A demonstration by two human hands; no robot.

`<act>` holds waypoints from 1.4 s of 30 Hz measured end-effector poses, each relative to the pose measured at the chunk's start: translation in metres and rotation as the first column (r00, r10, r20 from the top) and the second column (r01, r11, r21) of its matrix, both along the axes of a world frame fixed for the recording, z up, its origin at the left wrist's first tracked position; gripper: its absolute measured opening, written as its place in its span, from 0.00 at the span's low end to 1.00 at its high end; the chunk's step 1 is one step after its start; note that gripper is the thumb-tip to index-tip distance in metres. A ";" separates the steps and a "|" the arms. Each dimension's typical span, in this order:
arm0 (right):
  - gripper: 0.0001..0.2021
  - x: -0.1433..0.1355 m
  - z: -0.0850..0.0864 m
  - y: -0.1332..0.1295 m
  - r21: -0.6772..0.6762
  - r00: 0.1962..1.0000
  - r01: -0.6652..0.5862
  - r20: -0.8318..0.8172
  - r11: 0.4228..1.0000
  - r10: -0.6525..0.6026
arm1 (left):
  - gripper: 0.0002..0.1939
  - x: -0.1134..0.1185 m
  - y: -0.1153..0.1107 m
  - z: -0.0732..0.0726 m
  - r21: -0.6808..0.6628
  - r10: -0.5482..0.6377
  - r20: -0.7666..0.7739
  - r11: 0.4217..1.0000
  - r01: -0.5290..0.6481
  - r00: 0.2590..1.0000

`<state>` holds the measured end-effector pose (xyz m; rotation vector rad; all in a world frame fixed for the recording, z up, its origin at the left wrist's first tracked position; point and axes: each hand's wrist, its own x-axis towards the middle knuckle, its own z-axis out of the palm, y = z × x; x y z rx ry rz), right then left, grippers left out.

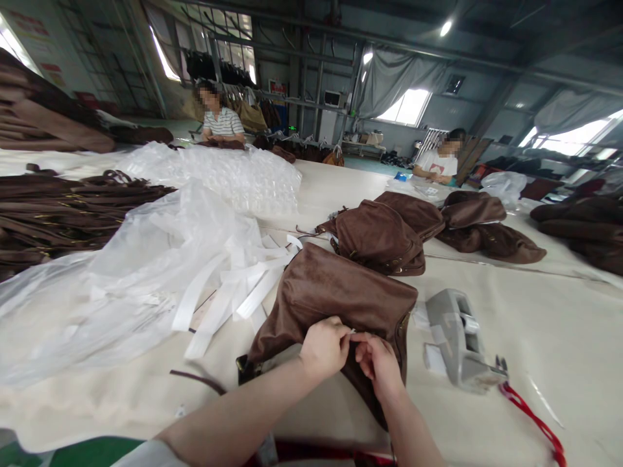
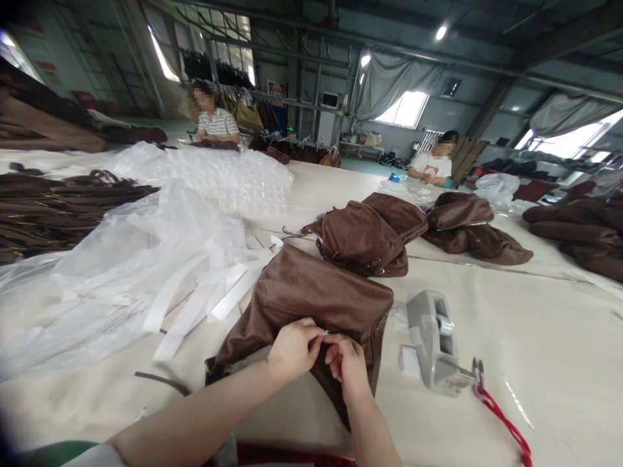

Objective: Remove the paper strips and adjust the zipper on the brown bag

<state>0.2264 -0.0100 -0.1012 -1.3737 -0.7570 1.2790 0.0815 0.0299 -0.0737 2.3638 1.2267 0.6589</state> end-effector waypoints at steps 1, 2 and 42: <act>0.19 0.000 -0.001 -0.001 -0.008 1.000 -0.010 0.015 1.000 0.010 | 0.12 0.000 0.003 -0.002 -0.034 0.019 0.027 0.999 -0.018 0.999; 0.18 0.000 -0.002 -0.002 -0.027 0.999 -0.022 0.031 0.999 0.023 | 0.12 0.001 0.005 -0.004 -0.084 0.034 0.064 0.996 -0.029 0.997; 0.18 -0.001 0.012 -0.007 -0.008 0.986 -0.061 0.154 0.998 0.061 | 0.09 0.007 0.007 -0.015 -0.371 0.097 0.253 0.929 0.004 0.962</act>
